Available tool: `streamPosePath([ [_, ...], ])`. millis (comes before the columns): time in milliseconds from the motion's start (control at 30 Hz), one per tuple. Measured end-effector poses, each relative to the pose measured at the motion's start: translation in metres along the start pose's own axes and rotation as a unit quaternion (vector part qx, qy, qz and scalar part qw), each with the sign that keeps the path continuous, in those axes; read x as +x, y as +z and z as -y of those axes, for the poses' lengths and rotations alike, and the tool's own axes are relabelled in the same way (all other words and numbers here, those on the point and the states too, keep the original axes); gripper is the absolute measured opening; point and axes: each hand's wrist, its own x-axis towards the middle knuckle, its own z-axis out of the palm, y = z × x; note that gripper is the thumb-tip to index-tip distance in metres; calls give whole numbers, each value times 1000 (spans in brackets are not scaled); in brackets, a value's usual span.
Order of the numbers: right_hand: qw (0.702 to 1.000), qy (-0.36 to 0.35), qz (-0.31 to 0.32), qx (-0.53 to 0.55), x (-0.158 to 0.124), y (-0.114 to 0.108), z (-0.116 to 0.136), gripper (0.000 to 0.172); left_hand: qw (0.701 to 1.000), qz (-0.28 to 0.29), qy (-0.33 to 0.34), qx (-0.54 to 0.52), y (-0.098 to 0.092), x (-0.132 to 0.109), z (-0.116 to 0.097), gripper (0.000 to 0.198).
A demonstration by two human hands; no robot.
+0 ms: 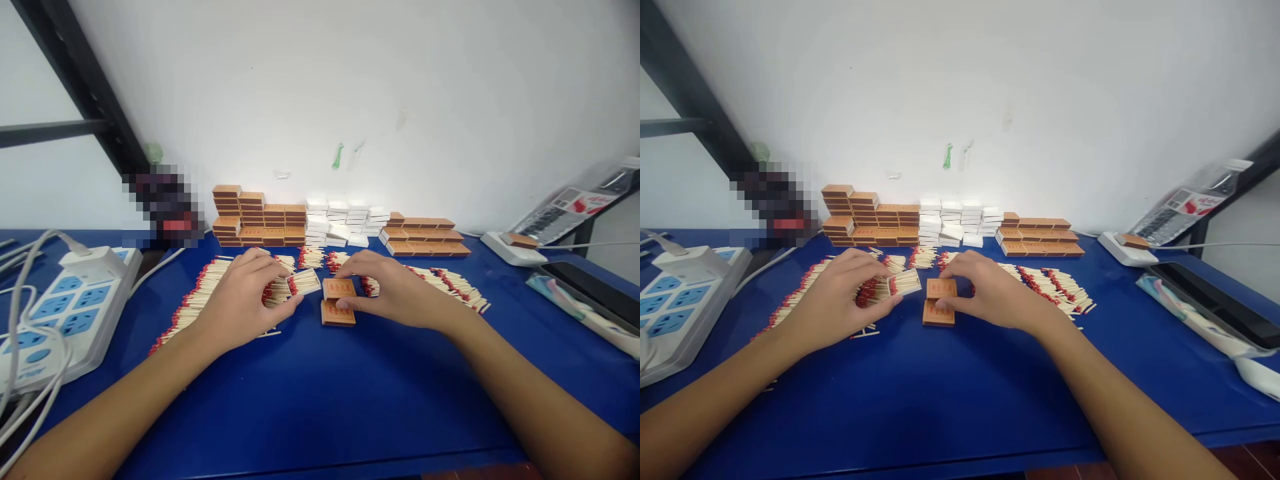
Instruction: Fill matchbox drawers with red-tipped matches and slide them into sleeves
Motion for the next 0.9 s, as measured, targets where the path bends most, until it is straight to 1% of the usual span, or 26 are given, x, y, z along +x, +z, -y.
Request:
streamPosePath([
  [67, 999, -23, -41, 12, 2, 1, 1, 31, 1000, -3, 1, 0, 0, 0, 0, 21],
  [133, 997, -35, -60, 16, 3, 3, 3, 31, 1000, -3, 2, -2, 0, 0, 0, 21],
  [233, 998, -36, -55, 18, 5, 5, 8, 29, 1000, -4, 2, -8, 0, -1, 0, 23],
  [333, 998, -16, -50, 45, 7, 7, 10, 29, 1000, -5, -15, -20, 1, -1, 0, 25],
  [433, 995, 2, -66, 80, 8, 11, 9, 32, 998, -6, -39, -45, 0, -1, 2, 27],
  [533, 990, 12, -83, 109, 9, 13, 5, 36, 997, 0, -47, -67, -1, -1, 6, 31],
  [700, 984, 21, -84, 153, 10, 15, 8, 40, 994, 10, -49, -101, -1, -2, 6, 35],
  [833, 985, 9, -64, 161, 7, 22, 22, 40, 991, -7, -34, -132, 4, -3, -1, 36],
  [900, 983, -13, -47, 178, 5, 25, 30, 42, 990, 1, -25, -139, 5, -4, -5, 45],
])
